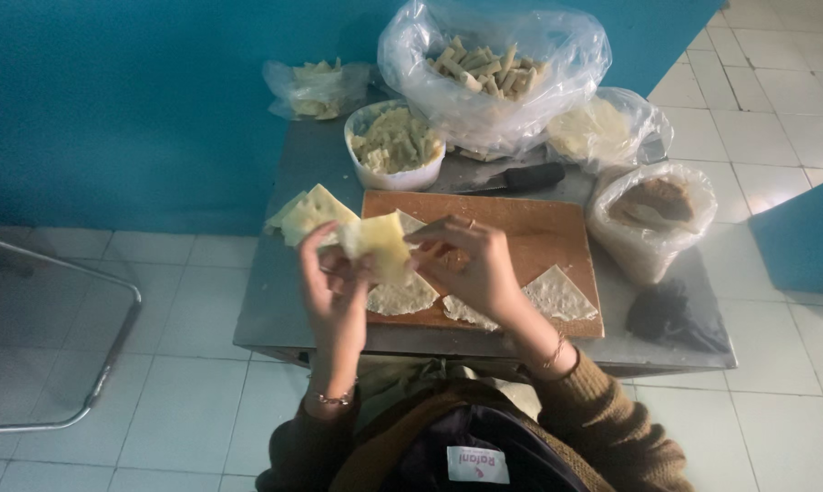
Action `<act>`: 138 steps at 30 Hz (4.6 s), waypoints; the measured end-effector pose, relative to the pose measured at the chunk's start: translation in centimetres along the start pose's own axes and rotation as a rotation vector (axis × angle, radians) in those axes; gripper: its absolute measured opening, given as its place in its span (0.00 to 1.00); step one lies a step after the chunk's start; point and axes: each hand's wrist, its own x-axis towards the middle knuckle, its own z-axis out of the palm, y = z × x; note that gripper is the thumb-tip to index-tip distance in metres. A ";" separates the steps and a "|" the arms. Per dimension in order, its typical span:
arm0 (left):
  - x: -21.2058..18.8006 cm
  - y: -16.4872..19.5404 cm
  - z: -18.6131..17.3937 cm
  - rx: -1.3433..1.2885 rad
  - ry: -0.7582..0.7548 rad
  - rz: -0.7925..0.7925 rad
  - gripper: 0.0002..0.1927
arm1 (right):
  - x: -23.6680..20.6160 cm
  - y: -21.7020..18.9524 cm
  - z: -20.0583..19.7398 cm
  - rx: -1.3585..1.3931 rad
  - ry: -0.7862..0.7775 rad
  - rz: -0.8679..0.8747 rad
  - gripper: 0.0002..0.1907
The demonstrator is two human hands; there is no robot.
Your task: The person sits at a stainless steel table and folds triangular pieces of thin dough around a brown filling, pressing the edges closed by hand and placing the finished pastries into a plastic bag. They also spoon filling onto the dough wrappers and arrange the cut dough triangles on a cutting board.
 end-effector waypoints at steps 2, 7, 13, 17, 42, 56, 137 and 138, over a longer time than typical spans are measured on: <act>-0.5 0.5 1.0 -0.027 -0.076 0.069 0.27 | -0.8 -1.2 0.5 -0.067 0.031 -0.070 0.19; -2.0 1.8 2.0 0.085 -0.087 0.127 0.30 | -2.0 -2.8 0.7 -0.180 0.153 -0.038 0.16; -3.0 2.9 2.4 0.295 -0.081 0.229 0.30 | -3.1 -3.6 1.0 -0.141 0.200 0.080 0.16; -3.1 3.1 2.8 0.402 -0.061 0.396 0.30 | -3.3 -3.7 1.0 -0.187 0.249 -0.040 0.13; -3.2 1.8 2.8 0.085 -0.089 0.217 0.27 | -4.5 -1.1 0.7 0.535 0.053 0.367 0.07; -3.0 0.0 1.6 -0.284 -0.044 -0.053 0.23 | -4.0 2.1 -0.3 1.162 0.278 0.527 0.06; -3.8 0.6 3.1 -0.216 -0.184 -0.077 0.20 | -5.8 -1.1 -0.6 0.419 0.017 0.323 0.06; -3.8 0.6 3.1 -0.215 -0.176 -0.072 0.20 | -5.7 -1.2 -0.6 0.361 0.009 0.269 0.05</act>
